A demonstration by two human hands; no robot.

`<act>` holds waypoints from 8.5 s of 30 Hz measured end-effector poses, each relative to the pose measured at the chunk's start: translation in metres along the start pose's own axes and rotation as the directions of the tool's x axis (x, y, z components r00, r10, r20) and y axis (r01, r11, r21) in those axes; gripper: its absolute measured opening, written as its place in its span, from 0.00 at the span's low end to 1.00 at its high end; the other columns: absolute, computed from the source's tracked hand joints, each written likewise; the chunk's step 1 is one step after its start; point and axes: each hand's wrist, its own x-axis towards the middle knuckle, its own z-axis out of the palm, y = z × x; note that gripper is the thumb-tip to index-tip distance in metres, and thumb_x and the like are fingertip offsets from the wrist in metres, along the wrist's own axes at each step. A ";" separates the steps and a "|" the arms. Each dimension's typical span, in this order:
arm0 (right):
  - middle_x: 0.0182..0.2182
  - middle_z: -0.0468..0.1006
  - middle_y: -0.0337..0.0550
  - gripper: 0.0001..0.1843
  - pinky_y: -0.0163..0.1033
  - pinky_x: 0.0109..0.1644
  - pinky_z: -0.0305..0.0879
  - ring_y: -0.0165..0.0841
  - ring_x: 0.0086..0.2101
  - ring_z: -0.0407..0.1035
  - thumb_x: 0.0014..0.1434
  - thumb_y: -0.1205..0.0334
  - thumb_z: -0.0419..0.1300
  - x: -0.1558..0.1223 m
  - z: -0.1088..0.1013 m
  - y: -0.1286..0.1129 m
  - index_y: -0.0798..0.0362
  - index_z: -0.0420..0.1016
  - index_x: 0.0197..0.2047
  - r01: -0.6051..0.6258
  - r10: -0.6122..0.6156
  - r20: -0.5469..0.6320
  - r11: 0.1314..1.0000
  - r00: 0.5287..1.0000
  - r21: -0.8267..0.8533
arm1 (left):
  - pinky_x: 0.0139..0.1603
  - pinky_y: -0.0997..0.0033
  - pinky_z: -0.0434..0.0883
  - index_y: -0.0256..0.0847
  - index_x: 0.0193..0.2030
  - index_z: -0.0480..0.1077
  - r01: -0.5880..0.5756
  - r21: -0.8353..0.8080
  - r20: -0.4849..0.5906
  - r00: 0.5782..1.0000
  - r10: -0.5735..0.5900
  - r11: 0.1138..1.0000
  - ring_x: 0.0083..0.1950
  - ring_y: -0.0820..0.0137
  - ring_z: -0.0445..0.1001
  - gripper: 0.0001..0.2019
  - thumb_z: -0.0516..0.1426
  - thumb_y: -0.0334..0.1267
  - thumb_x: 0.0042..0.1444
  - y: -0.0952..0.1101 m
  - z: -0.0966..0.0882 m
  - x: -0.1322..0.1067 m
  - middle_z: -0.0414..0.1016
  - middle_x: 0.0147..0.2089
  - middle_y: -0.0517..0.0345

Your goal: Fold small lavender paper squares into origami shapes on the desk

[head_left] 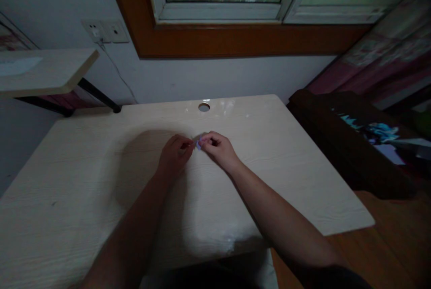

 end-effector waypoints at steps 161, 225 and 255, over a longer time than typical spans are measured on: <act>0.30 0.70 0.41 0.03 0.38 0.34 0.62 0.32 0.31 0.65 0.58 0.65 0.63 -0.007 0.001 -0.005 0.50 0.79 0.36 0.313 -0.327 0.031 0.865 0.944 -0.392 | 0.34 0.73 0.70 0.40 0.32 0.70 0.093 0.023 0.060 0.994 -0.095 0.995 0.32 0.72 0.71 0.04 0.60 0.36 0.57 -0.002 0.000 0.000 0.72 0.32 0.60; 0.29 0.67 0.39 0.03 0.35 0.35 0.61 0.31 0.33 0.66 0.58 0.69 0.62 -0.007 0.002 -0.002 0.52 0.76 0.34 0.400 -0.373 0.146 0.824 0.916 -0.401 | 0.48 0.62 0.70 0.40 0.36 0.70 -0.195 0.268 0.095 0.980 0.176 0.943 0.42 0.64 0.70 0.03 0.55 0.32 0.61 0.006 0.001 0.000 0.72 0.38 0.52; 0.29 0.67 0.37 0.03 0.33 0.30 0.59 0.26 0.27 0.61 0.57 0.63 0.65 -0.002 -0.002 0.000 0.53 0.78 0.32 0.219 -0.199 0.116 0.954 0.973 -0.204 | 0.45 0.65 0.72 0.40 0.37 0.69 -0.089 0.041 0.051 0.995 0.087 0.995 0.41 0.68 0.71 0.03 0.55 0.33 0.62 0.000 0.003 0.001 0.70 0.39 0.55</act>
